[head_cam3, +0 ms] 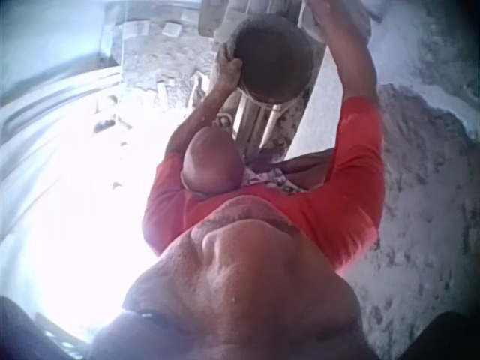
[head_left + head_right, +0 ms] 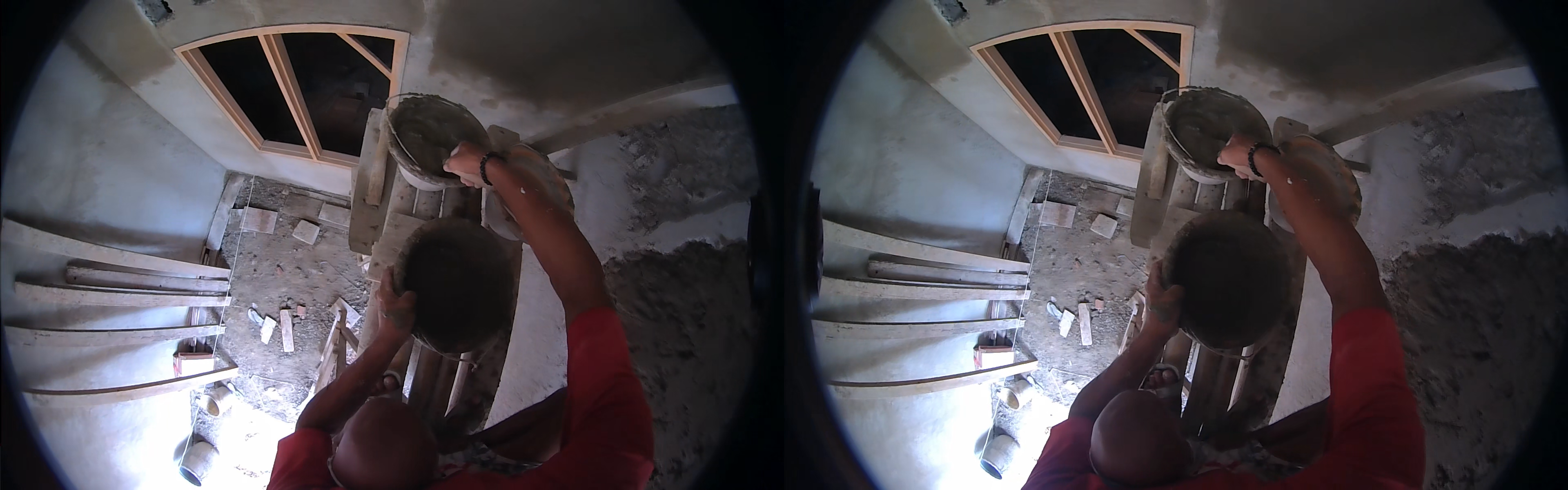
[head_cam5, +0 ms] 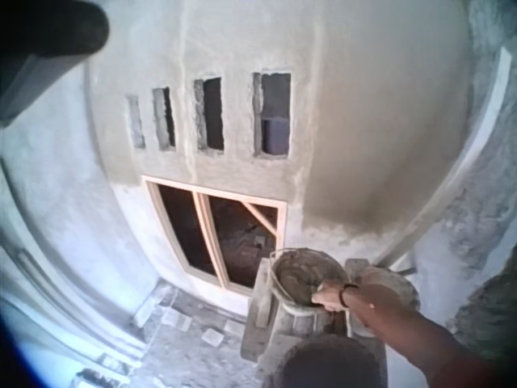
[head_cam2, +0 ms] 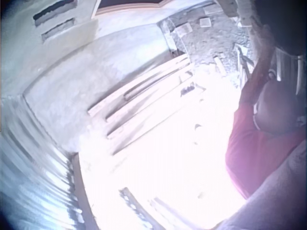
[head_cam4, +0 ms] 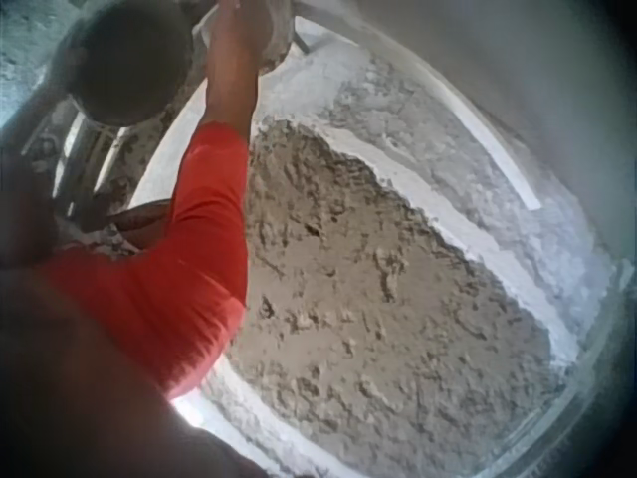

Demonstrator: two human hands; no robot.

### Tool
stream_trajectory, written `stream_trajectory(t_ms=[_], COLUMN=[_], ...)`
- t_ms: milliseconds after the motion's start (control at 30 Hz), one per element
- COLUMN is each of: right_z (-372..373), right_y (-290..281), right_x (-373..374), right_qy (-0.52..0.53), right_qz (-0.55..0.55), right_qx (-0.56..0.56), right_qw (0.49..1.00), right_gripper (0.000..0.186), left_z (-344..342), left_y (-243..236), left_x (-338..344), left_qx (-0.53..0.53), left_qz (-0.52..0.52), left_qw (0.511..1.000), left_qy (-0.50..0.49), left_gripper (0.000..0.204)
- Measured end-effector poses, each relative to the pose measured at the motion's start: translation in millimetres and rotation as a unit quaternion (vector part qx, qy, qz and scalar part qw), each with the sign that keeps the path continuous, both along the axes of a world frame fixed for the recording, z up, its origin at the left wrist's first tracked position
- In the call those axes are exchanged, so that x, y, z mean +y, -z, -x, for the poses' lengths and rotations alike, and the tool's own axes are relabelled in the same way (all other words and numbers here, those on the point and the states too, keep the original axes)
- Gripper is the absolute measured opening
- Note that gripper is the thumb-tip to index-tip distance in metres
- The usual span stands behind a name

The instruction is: The person smooths wet plaster onto a wall using a long straight edge and then scoops more plaster from a bucket using a trowel.

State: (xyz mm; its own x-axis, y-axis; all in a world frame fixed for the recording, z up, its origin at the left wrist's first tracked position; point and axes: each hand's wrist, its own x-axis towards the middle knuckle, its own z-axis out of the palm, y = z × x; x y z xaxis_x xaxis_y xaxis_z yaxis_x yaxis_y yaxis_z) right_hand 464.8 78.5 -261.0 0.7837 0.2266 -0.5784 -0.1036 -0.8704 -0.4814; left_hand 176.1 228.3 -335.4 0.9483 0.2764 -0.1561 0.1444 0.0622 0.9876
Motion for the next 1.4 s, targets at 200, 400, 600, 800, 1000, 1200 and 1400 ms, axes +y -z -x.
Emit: stream_trajectory(t_ms=[200,400,600,800,1000,1200,1400], right_z=[6,10,25,79,175,242,260], right_y=[3,13,1,-56,-109,-80,-35], right_x=[-15,-26,-47,-79,-112,-115,-113], right_qy=[0.126,0.191,0.239,0.209,0.095,-0.064,-0.188], right_qz=[-0.146,-0.258,-0.299,-0.316,-0.231,-0.102,-0.002], right_qx=[0.083,0.148,0.104,0.084,0.098,-0.018,-0.236], right_qw=[0.978,0.936,0.918,0.921,0.963,0.993,0.953], right_gripper=[0.025,0.022,0.023,0.022,0.024,0.029,0.034], left_z=[0,3,3,11,3,3,11], left_y=[-12,-16,9,48,14,1,-4], left_x=[0,5,2,10,6,2,4], left_qx=[-0.052,-0.046,0.021,-0.086,-0.024,-0.003,-0.133], left_qz=[-0.069,-0.007,0.037,-0.172,-0.015,0.075,0.031], left_qw=[0.996,0.999,0.999,0.981,0.999,0.996,0.989], left_qy=[0.014,0.012,0.012,0.032,0.037,0.044,0.064], left_gripper=[0.048,0.050,0.056,0.054,0.050,0.047,0.050])
